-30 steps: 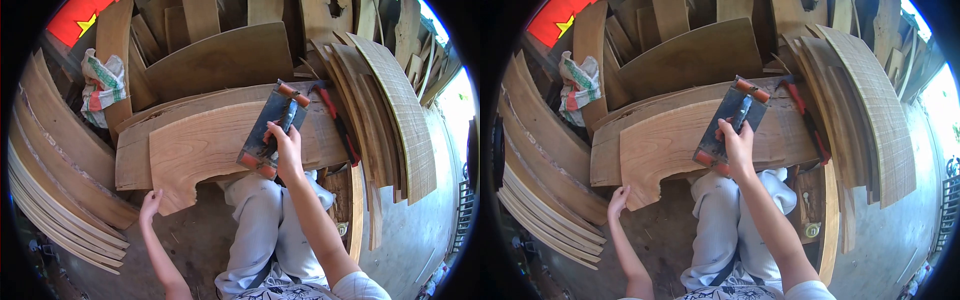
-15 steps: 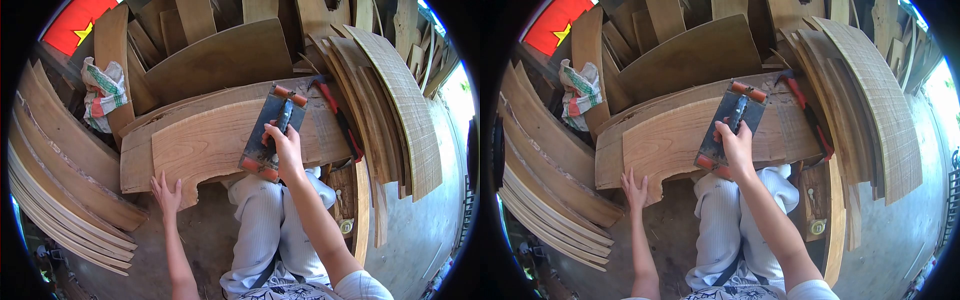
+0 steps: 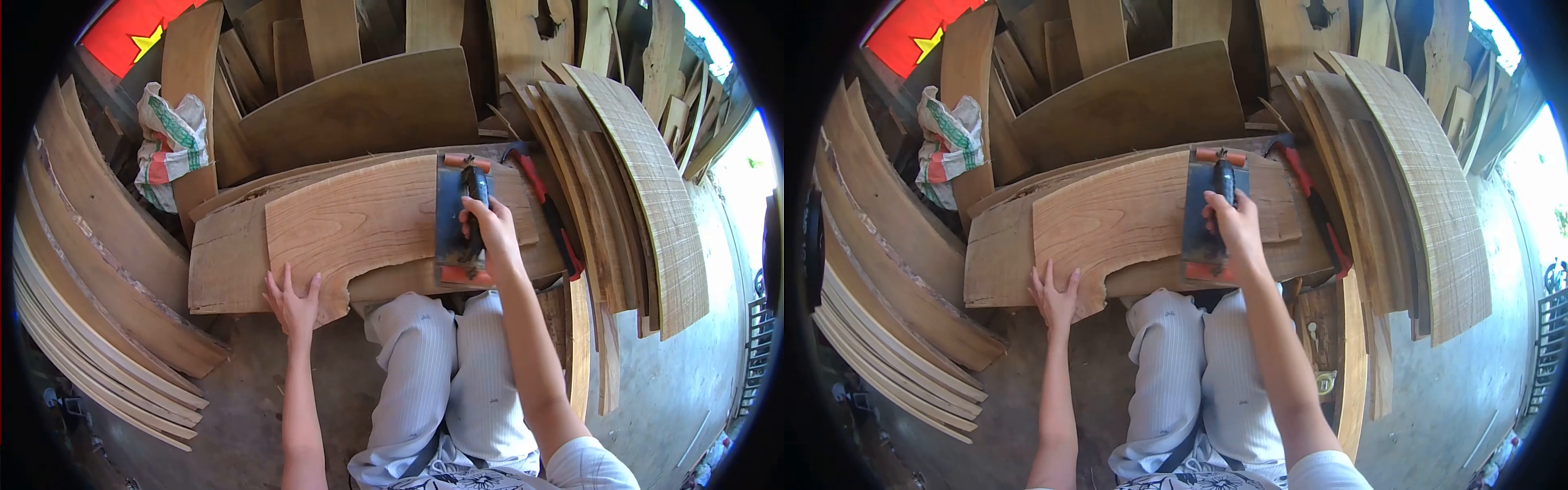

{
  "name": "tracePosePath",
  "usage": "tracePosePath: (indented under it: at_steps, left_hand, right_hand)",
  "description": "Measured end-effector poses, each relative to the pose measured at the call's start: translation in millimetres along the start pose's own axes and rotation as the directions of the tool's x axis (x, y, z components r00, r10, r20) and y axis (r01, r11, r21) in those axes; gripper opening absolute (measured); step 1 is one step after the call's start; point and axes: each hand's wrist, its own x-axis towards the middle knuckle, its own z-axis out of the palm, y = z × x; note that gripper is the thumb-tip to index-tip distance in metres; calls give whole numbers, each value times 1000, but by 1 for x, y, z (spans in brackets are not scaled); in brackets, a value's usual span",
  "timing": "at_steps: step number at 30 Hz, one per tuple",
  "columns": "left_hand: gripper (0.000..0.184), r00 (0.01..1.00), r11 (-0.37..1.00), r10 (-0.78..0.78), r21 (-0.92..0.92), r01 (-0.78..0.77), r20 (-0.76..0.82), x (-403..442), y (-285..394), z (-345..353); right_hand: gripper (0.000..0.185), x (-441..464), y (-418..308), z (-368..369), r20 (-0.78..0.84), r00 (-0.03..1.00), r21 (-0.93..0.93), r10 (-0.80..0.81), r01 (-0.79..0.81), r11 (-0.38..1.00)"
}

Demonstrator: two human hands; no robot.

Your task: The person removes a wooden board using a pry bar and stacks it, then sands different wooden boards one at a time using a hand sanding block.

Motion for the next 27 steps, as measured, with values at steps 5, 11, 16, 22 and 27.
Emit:
tracePosePath:
  at_steps: [5, 11, 16, 22, 27]
  left_hand:
    - [65, 1000, 1000, 22, 5, -21, -10, 1, 9, 5]
    - [64, 999, 998, 28, 56, -25, -41, -1, 12, 4]
    - [64, 1000, 999, 12, 41, -11, -29, 0, 13, 2]
    - [63, 999, 1000, 12, 29, -11, -42, 1, 13, 3]
    - [63, 998, 1000, 15, 17, -14, -54, 1, 13, 3]
  right_hand:
    - [23, 53, 19, -45, -139, 977, -237, -160, 124, 964]
    - [38, 99, 34, -78, -288, 913, -560, -288, 84, 824]
    - [35, 116, 52, -83, -245, 801, -753, -546, 198, 628]
    - [35, 98, 51, -33, -158, 931, -567, -328, 187, 802]
    - [42, 76, 57, 69, 37, 972, -596, -231, 207, 776]
